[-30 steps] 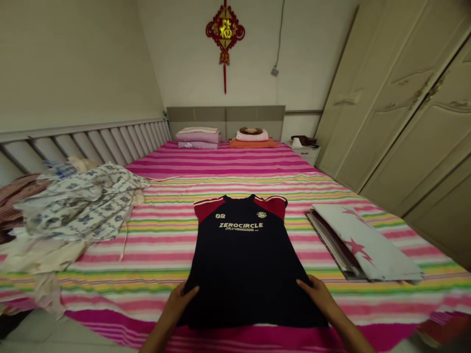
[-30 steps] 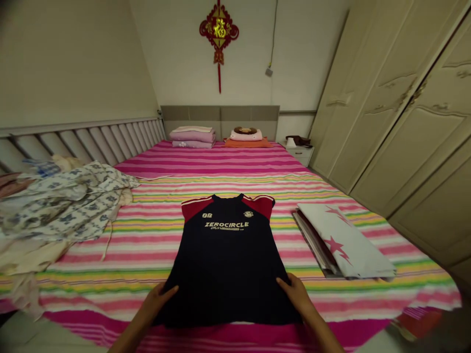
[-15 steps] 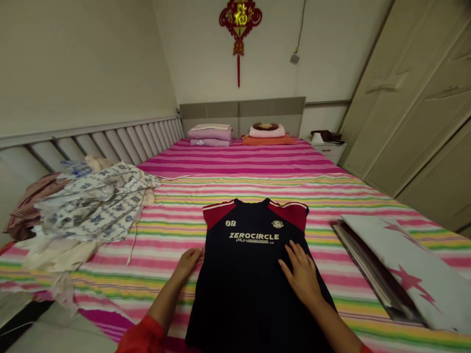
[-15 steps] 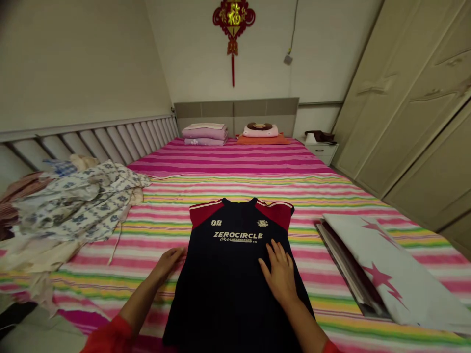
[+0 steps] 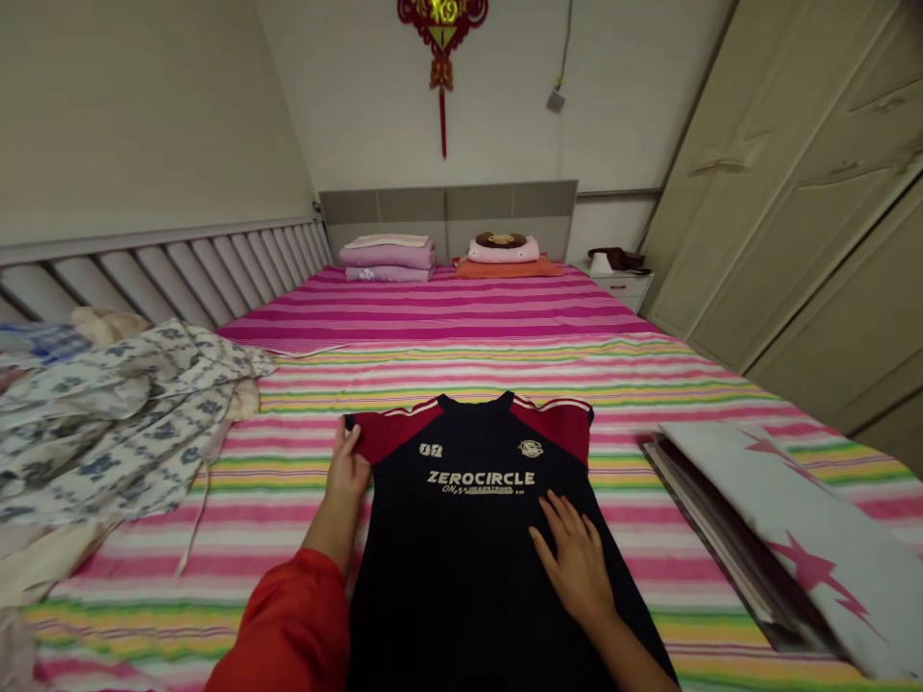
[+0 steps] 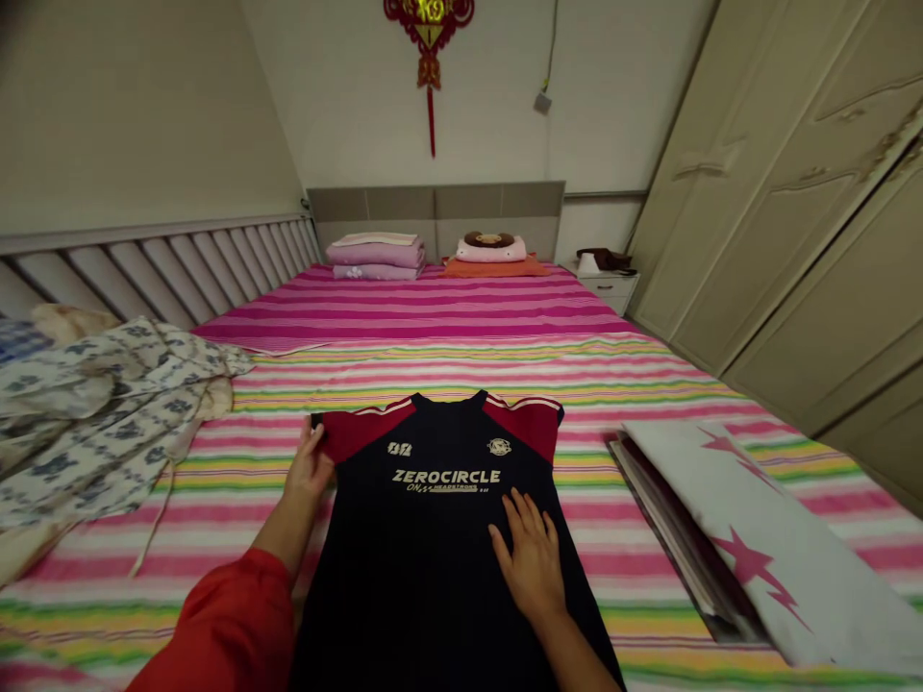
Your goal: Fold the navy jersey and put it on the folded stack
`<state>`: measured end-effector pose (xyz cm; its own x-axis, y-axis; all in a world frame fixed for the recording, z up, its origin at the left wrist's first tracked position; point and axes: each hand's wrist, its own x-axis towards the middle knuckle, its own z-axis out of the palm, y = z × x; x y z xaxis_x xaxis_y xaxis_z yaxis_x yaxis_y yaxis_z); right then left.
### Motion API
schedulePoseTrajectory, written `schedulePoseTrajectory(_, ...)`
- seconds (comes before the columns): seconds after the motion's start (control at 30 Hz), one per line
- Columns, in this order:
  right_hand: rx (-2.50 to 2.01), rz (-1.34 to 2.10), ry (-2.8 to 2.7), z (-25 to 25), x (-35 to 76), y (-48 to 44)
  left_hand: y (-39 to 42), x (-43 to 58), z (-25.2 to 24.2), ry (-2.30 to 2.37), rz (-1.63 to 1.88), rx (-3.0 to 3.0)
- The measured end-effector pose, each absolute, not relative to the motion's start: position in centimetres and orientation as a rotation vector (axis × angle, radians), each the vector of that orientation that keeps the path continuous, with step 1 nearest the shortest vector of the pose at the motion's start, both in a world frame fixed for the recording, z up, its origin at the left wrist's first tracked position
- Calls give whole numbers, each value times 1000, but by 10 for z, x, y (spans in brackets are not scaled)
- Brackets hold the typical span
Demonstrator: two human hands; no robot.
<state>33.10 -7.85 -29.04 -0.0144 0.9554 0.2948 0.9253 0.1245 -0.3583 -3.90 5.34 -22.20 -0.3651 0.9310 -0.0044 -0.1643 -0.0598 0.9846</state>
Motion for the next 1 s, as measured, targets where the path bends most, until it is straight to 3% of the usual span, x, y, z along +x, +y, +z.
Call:
schedulePoseTrajectory(0.13,-1786,103,-1932,-287,331,-78,45,-65,-228,1935,1664,1003)
schedulePoseTrajectory(0.27,-1777,114,-1918,-284,329,-80,29,-55,-231,2156,1615,1193)
schedulePoseTrajectory(0.4,-1756,188,-1872,-286,329,-81,24,10,-244,1821,1078,2125)
schedulePoseTrajectory(0.5,-1669,420,-1727,-282,345,-67,21,48,-262,1758,723,2368)
schedulePoseTrajectory(0.6,-1622,585,-1425,-264,382,-30,20,53,-278,1821,678,2412)
schedulePoseTrajectory(0.7,-1672,540,-1177,-237,425,25,21,46,-284,1818,695,2410)
schedulePoseTrajectory(1.0,-1606,793,-1176,-219,446,117,22,44,-287,1804,739,2362)
